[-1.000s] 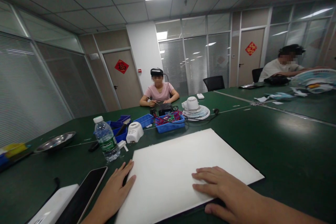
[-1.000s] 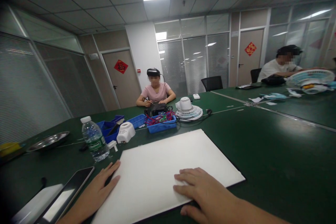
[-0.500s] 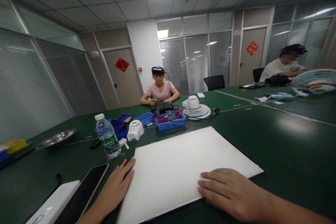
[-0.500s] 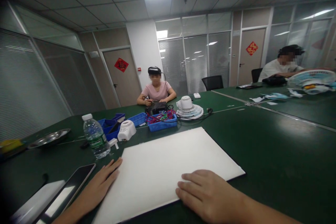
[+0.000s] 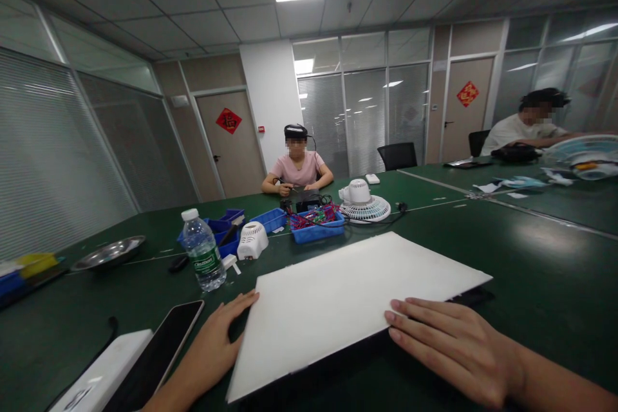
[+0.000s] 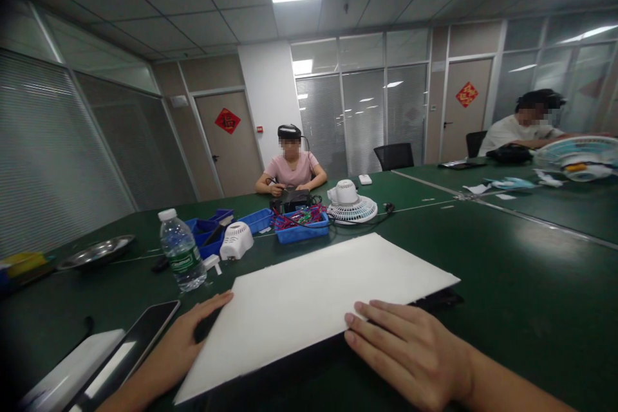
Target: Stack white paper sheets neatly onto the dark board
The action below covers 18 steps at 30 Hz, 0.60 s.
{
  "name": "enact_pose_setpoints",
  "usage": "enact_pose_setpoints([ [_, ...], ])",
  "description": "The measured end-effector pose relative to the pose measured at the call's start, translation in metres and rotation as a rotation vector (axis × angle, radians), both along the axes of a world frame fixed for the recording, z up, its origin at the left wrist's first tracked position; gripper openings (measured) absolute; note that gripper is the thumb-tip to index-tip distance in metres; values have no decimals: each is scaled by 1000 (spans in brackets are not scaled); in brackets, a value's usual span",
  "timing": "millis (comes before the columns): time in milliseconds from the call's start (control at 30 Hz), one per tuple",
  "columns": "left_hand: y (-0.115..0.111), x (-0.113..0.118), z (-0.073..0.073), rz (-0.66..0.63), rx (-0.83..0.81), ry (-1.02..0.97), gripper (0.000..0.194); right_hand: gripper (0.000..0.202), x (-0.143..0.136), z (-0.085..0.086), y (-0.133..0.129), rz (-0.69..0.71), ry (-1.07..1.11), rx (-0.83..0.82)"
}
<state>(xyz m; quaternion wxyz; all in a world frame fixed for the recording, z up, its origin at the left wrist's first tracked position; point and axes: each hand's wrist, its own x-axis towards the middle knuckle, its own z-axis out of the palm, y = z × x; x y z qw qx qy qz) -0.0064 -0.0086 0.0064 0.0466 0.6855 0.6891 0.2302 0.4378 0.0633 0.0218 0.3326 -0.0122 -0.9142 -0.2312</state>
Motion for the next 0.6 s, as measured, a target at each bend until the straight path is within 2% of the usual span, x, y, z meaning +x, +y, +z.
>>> enact_pose_setpoints([
  [100,-1,3,3,3,-15,-3,71,44,0,-2,3,-23,45,-57],
  [267,1,3,4,21,13,-31,54,38,3,-4,12,-34,-6,-56],
  [400,1,5,6,13,44,17,55,32,1,-7,15,-74,40,-37],
  [467,0,6,5,-2,45,26,56,32,0,-2,13,-101,99,-38],
  [600,-1,-1,-2,-8,42,8,54,35,13,20,3,-205,110,-37],
])
